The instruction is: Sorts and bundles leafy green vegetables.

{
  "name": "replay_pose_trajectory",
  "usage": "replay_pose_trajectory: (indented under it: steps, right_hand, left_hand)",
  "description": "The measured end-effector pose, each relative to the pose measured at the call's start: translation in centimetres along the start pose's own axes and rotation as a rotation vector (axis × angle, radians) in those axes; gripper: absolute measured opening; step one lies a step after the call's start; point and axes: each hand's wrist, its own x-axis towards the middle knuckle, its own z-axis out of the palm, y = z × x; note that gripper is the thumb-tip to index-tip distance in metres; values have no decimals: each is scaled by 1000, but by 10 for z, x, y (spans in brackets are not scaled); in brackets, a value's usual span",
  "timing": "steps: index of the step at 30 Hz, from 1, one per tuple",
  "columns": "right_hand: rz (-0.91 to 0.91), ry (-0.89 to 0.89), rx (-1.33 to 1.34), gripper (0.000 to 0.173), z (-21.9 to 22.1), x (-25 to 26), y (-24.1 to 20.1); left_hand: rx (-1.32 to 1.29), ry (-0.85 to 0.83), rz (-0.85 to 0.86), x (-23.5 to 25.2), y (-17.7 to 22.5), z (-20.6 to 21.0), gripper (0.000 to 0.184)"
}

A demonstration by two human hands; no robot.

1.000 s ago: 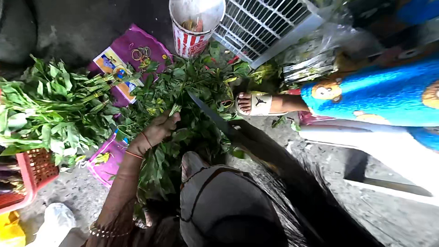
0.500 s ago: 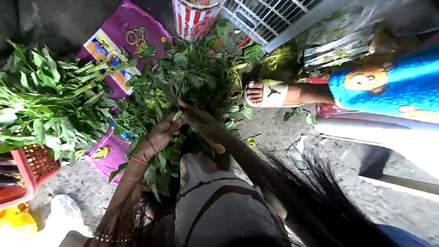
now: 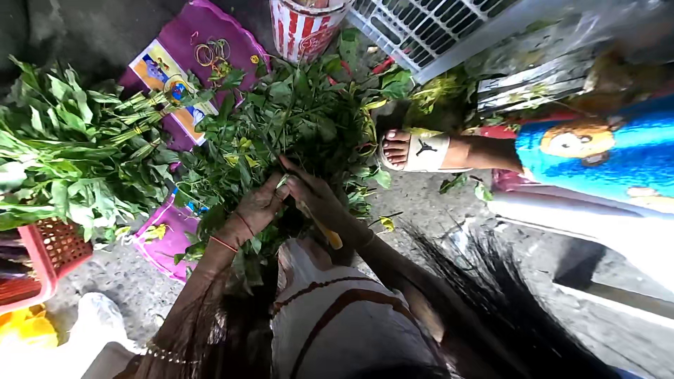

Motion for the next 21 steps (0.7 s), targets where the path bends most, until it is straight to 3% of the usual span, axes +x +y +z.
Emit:
replay_pose_trajectory:
  steps: [5, 9, 12, 17, 21]
  right_hand:
    - [120, 37, 46, 49, 4, -3, 0]
    - [189, 7, 154, 50, 0, 5, -4]
    - [161, -8, 87, 55, -4, 13, 2]
    - [30, 36, -132, 56, -2, 18, 18]
    - [43, 108, -57, 54, 15, 19, 11]
  left_hand:
    - [499, 216, 29, 3, 2, 10, 34]
    - [616, 338, 1, 7, 1, 19, 29]
    - [587, 266, -79, 7, 10, 25, 31]
    - [476, -24, -261, 7, 25, 21, 40]
    - [516, -56, -290, 11, 23, 13, 45]
